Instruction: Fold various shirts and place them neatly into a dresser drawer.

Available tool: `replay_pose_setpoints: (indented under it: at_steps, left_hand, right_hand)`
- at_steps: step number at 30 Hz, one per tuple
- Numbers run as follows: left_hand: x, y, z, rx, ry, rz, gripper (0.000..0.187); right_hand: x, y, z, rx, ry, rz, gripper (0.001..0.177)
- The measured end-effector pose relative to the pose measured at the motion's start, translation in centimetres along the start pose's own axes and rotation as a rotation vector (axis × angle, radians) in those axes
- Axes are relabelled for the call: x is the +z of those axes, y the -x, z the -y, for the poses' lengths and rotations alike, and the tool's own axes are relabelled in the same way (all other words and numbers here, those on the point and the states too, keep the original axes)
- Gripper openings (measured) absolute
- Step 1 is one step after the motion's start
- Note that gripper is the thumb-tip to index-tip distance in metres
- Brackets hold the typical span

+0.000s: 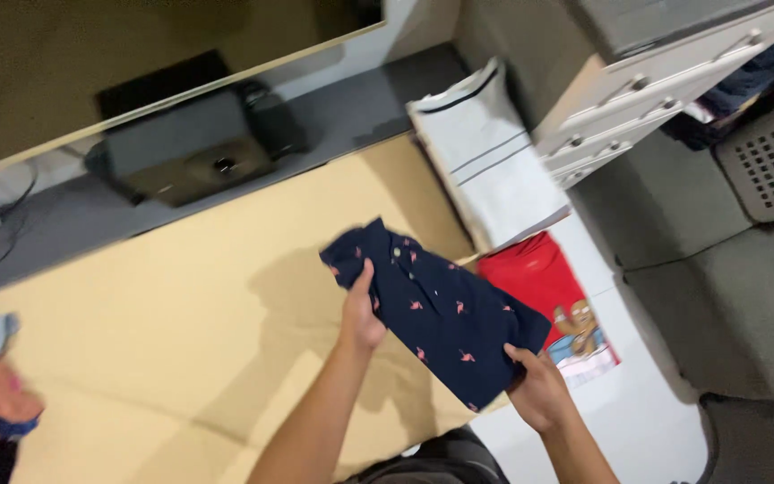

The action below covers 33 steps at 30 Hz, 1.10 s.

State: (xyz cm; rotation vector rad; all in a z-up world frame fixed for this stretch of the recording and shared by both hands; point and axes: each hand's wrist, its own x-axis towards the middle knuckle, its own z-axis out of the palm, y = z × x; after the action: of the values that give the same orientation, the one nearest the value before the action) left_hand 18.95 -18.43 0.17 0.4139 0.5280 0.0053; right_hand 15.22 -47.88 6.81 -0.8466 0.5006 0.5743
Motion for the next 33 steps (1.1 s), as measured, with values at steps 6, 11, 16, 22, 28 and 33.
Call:
replay_pose_setpoints:
  at_steps: [6, 11, 16, 22, 28, 33]
  left_hand:
    - [13.4, -10.7, -2.2, -0.038, -0.204, 0.197, 0.042]
    - [20.4, -17.0, -3.3, -0.007, -0.268, 0.366, 0.041]
    - [20.1, -22.3, -1.4, 0.154, -0.405, 0.132, 0.043]
    - [14.3, -26.8, 1.5, 0.350, -0.799, -0.029, 0.046]
    - [18.4, -22.2, 3.2, 0.716, -1.062, -0.294, 0.071]
    - [18.2, -19.9, 5.9, 1.284, -1.575, -0.349, 0.077]
  right_hand:
    - [2.1, -4.6, 9.2, -0.183, 0.003, 0.138, 0.060]
    - [2.7, -10.3, 13.9, -0.277, 0.004, 0.196, 0.060]
    - [-4.0, -20.7, 11.9, -0.215, 0.275, -0.081, 0.030]
    - [-5.3, -22.2, 12.0, -0.117, 0.397, -0.147, 0.023]
    - [-3.5, -20.3, 13.1, -0.162, 0.422, -0.189, 0.018]
    - [-4.4, -21.2, 11.8, -0.236, 0.471, -0.267, 0.028]
